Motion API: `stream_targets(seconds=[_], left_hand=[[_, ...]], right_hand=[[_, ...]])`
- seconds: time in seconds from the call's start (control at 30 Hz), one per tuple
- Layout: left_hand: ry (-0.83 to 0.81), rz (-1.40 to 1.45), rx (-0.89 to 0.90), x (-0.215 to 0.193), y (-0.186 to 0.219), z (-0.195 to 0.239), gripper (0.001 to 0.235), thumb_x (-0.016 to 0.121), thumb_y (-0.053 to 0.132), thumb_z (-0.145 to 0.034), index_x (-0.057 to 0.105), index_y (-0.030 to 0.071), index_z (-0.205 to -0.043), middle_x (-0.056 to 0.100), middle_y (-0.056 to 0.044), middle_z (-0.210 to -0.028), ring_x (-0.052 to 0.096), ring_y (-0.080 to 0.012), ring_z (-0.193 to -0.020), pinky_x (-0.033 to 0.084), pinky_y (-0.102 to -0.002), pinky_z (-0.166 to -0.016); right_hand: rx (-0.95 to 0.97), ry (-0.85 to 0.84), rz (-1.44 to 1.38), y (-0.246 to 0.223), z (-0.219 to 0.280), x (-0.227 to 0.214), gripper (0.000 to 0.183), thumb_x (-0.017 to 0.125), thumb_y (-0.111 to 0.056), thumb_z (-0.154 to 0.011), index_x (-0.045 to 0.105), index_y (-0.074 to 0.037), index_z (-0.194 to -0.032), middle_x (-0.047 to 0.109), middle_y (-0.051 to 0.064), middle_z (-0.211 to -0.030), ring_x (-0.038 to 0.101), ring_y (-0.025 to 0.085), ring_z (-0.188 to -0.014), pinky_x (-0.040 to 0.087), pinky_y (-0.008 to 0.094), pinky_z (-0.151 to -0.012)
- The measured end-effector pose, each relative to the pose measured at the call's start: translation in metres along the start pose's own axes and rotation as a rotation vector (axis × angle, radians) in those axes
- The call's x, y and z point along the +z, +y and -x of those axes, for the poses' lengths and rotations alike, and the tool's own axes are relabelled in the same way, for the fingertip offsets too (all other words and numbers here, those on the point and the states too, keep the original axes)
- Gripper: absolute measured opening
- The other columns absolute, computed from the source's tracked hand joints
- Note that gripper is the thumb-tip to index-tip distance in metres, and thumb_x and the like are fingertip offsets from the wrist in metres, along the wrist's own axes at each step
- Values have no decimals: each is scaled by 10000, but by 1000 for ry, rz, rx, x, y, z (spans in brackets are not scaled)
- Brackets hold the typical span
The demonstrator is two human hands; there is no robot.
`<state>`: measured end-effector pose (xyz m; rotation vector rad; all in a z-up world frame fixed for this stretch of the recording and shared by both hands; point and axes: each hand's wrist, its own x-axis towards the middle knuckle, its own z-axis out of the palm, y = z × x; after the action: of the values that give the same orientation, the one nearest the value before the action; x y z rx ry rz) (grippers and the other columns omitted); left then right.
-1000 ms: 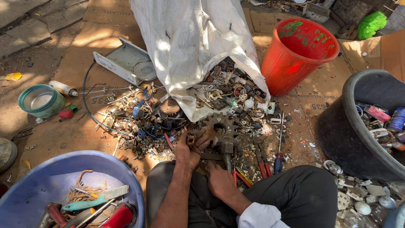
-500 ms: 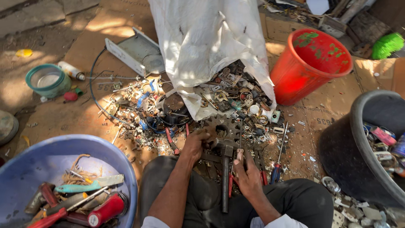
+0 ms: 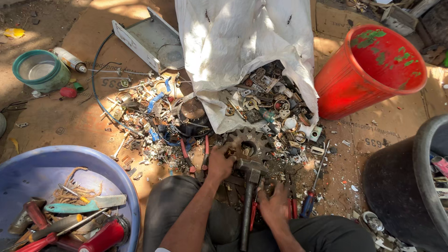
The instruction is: The person sits on the ground and uses a hammer and pliers to dismantle a small metal component. They repeatedly strike the object with the hammer and use pliers to pull or twist parts, working amidst a pile of scrap metal and tools.
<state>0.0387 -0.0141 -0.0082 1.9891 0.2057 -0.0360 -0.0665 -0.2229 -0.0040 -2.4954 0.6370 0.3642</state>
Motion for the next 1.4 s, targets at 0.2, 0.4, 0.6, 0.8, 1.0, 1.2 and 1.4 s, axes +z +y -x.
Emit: stream_targets(seconds=[0.2,0.4,0.6,0.8,1.0,1.2,1.4], left_hand=[[-38,41,-110,-6,17,7,454,668,9,-835,729,149,-1262,692,-183,-1191,670,-382,-1125,514,-428,-1005],[112,131,68,1,12,7,445,704,-11,-800,687,70,-1237,676,-201,-1253,653,-393,-1147,504,-442,-991],[61,26,-69,2,9,4,485,698,-23,-801,705,104,-1268,641,-212,-1133,637,-402,-1058,492,-463,-951],[26,55,-164,4,7,5,471,687,-23,-812,727,130,-1255,623,-212,-1130,642,-389,-1049,508,-461,-954],[76,36,-99,13,-4,3,497,743,-4,-794,691,84,-1280,628,-187,-1149,649,-370,-1064,518,-447,-960],[16,17,-130,9,-1,2,519,750,25,-806,666,90,-1313,624,-174,-1124,663,-357,-1016,531,-433,-919],[19,62,-155,4,6,1,455,730,5,-835,700,79,-1284,631,-193,-1066,653,-381,-966,519,-455,-862]], right_hand=[[240,-384,-865,-19,-3,20,514,753,-285,-910,527,-42,-1304,757,94,-1108,710,232,-1062,506,328,-957],[561,-591,-1020,-32,0,5,291,673,-299,-903,639,-73,-1085,646,96,-707,626,262,-584,541,432,-578],[-487,-139,-540,-46,14,-11,265,677,-246,-1025,656,-27,-1172,622,104,-730,576,239,-602,486,403,-521],[-450,-16,-98,-74,-2,-24,453,634,-305,-966,515,38,-1236,722,215,-696,737,321,-592,554,445,-542],[-614,61,-144,-81,-1,-20,651,610,-332,-929,449,110,-1380,702,235,-710,737,377,-545,567,465,-483],[-457,-23,178,-88,-8,-20,618,622,-323,-965,451,85,-1396,694,224,-667,708,418,-571,549,495,-506],[-700,138,-100,-84,-2,-29,389,623,-321,-981,561,23,-1152,709,200,-772,756,315,-603,595,403,-483]])
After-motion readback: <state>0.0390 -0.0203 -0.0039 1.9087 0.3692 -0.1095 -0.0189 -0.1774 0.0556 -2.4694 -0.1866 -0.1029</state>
